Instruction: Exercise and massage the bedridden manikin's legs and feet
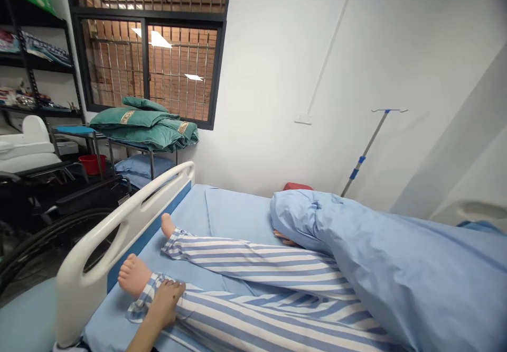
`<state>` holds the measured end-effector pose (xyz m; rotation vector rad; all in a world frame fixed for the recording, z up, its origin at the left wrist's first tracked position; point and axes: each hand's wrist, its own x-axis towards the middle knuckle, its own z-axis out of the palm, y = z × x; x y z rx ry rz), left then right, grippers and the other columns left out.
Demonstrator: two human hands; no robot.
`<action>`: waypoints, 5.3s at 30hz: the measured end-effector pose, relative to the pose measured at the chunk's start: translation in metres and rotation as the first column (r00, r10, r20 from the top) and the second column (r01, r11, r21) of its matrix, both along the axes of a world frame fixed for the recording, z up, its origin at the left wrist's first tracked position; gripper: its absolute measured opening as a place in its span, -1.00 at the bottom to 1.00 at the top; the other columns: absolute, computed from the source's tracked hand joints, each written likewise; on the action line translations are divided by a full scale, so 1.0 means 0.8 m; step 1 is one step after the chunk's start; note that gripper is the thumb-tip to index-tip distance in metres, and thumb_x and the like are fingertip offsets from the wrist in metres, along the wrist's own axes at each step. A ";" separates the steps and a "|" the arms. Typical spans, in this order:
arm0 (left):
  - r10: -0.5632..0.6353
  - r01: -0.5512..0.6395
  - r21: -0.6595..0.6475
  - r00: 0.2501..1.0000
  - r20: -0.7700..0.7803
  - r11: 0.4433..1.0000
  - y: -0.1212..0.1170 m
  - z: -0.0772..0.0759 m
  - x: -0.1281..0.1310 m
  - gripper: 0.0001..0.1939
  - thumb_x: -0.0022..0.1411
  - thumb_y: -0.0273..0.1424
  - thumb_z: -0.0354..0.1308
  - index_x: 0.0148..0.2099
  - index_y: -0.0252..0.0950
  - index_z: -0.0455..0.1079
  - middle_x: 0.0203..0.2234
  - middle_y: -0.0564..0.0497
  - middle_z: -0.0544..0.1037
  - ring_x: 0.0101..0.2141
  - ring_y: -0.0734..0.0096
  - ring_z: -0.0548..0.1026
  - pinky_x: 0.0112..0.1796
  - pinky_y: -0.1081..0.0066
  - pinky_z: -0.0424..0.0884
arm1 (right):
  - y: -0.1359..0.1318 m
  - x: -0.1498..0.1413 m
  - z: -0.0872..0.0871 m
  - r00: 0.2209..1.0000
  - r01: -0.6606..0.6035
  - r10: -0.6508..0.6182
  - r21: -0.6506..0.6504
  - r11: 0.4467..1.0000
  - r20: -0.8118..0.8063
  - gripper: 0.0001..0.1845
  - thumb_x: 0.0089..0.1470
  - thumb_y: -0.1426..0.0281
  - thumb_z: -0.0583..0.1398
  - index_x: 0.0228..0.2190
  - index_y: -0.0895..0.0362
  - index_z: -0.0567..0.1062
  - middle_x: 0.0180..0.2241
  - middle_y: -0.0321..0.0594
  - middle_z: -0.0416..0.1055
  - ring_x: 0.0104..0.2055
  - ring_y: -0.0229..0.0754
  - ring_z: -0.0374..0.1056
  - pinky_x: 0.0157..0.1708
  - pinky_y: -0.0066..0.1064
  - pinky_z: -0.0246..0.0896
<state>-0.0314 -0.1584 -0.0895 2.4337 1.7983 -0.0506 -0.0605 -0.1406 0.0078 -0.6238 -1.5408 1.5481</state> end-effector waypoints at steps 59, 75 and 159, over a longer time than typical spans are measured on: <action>-0.113 0.067 0.184 0.961 0.252 0.981 -0.037 0.128 0.061 -0.39 -0.26 -0.41 0.09 -0.03 -0.14 0.23 -0.09 0.06 0.42 -0.09 0.23 0.34 -0.09 0.34 0.14 | -0.196 0.447 -0.054 0.577 0.572 -0.792 -0.594 0.566 -0.198 -0.56 -0.47 0.28 0.41 -0.41 0.07 0.50 -0.16 -0.14 0.43 0.09 0.21 0.12 -0.12 0.01 0.22; -0.071 0.084 0.154 0.994 -0.085 0.985 -0.076 0.127 0.006 -0.51 -0.09 -0.39 0.03 -0.02 -0.20 0.24 -0.20 -0.09 0.42 -0.18 0.11 0.33 -0.14 0.16 0.09 | -0.174 0.371 -0.156 0.766 0.133 -0.576 -0.807 0.575 -0.284 -0.76 -0.49 0.49 0.33 -0.58 0.10 0.47 -0.38 -0.25 0.49 -0.10 0.03 0.33 -0.12 -0.15 0.20; -0.065 -0.037 0.217 0.894 0.444 0.975 -0.046 0.046 0.118 -0.48 -0.24 -0.39 0.14 -0.11 -0.22 0.28 -0.24 0.00 0.47 -0.18 0.22 0.38 -0.14 0.31 0.18 | -0.200 0.471 -0.021 0.699 0.504 -0.638 -0.411 0.760 -0.323 -0.59 -0.20 0.34 0.30 -0.20 0.01 0.47 -0.05 -0.14 0.36 0.11 0.12 0.09 0.02 0.12 0.04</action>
